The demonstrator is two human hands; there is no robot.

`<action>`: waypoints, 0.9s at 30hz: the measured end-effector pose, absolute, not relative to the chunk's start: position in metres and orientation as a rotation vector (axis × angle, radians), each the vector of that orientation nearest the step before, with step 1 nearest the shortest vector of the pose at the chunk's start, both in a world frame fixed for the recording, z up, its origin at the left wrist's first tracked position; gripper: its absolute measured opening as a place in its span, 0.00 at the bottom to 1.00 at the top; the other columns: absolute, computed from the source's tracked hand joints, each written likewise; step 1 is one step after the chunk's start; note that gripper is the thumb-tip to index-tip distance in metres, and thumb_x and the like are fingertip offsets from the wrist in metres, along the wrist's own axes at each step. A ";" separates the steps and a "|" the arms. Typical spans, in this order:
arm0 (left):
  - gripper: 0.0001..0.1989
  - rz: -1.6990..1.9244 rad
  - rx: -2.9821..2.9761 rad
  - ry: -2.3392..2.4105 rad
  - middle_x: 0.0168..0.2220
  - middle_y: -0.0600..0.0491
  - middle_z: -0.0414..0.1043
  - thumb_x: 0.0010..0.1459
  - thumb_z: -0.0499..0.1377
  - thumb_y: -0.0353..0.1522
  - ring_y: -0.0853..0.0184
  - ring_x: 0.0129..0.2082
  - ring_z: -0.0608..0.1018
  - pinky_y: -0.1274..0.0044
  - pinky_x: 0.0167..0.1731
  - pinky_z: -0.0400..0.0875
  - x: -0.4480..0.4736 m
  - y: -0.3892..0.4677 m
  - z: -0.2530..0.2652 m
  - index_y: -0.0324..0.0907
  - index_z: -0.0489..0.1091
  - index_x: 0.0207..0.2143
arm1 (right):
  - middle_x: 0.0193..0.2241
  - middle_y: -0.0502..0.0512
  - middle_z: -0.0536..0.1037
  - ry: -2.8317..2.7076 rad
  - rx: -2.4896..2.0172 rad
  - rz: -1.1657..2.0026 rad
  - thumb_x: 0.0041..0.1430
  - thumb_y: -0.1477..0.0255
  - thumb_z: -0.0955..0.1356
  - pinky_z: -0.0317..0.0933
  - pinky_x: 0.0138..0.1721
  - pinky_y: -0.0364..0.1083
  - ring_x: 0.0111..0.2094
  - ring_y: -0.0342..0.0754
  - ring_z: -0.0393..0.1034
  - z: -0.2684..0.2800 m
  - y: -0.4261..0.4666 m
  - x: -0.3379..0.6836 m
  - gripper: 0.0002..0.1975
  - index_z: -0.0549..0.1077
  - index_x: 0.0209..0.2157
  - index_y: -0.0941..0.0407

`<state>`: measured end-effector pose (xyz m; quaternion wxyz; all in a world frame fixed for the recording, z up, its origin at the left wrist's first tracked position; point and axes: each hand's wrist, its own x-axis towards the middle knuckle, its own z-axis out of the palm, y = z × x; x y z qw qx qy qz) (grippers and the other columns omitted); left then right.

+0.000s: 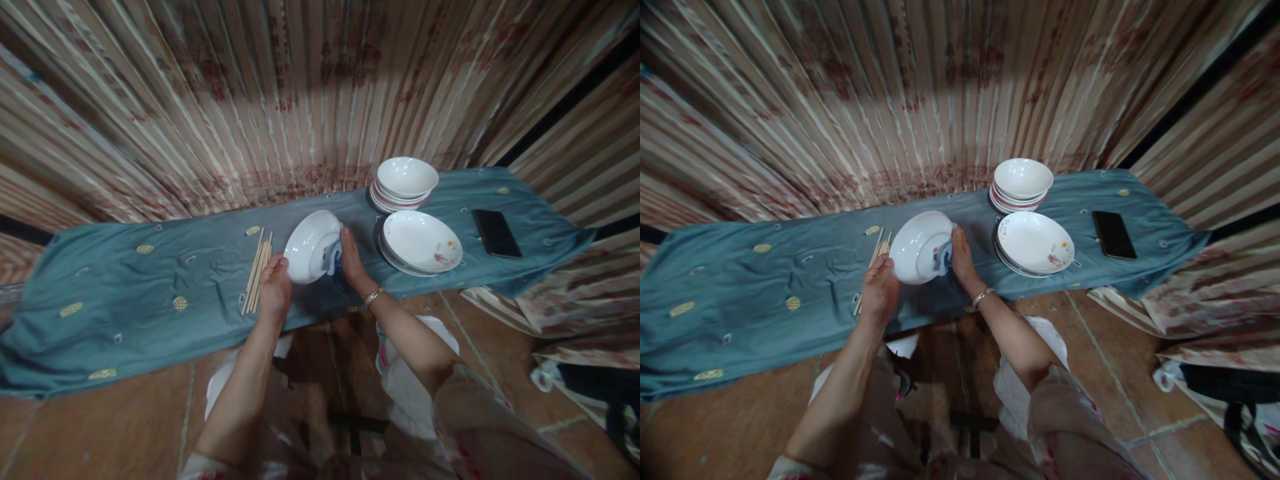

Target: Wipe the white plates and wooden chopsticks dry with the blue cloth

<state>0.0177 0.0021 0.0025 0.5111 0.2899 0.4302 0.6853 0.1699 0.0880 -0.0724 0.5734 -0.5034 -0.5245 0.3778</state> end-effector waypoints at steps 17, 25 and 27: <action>0.19 1.642 0.709 1.062 0.27 0.54 0.74 0.42 0.69 0.44 0.68 0.29 0.75 0.77 0.33 0.67 0.017 0.001 0.000 0.40 0.72 0.30 | 0.50 0.61 0.78 -1.056 -1.176 0.976 0.56 0.39 0.57 0.57 0.62 0.57 0.56 0.53 0.69 -0.078 0.082 0.164 0.39 0.74 0.47 0.57; 0.18 1.638 0.734 1.015 0.27 0.55 0.75 0.43 0.69 0.43 0.68 0.30 0.75 0.77 0.35 0.67 0.016 0.001 -0.006 0.41 0.73 0.32 | 0.47 0.59 0.78 -1.126 -1.163 0.918 0.60 0.46 0.59 0.59 0.60 0.55 0.52 0.51 0.70 -0.064 0.088 0.173 0.29 0.74 0.44 0.56; 0.17 1.629 0.732 1.004 0.26 0.56 0.74 0.42 0.70 0.42 0.68 0.29 0.74 0.77 0.34 0.67 0.017 0.002 -0.007 0.42 0.73 0.31 | 0.49 0.60 0.78 -1.132 -1.174 0.902 0.60 0.47 0.60 0.58 0.61 0.56 0.53 0.52 0.69 -0.058 0.088 0.176 0.29 0.73 0.46 0.57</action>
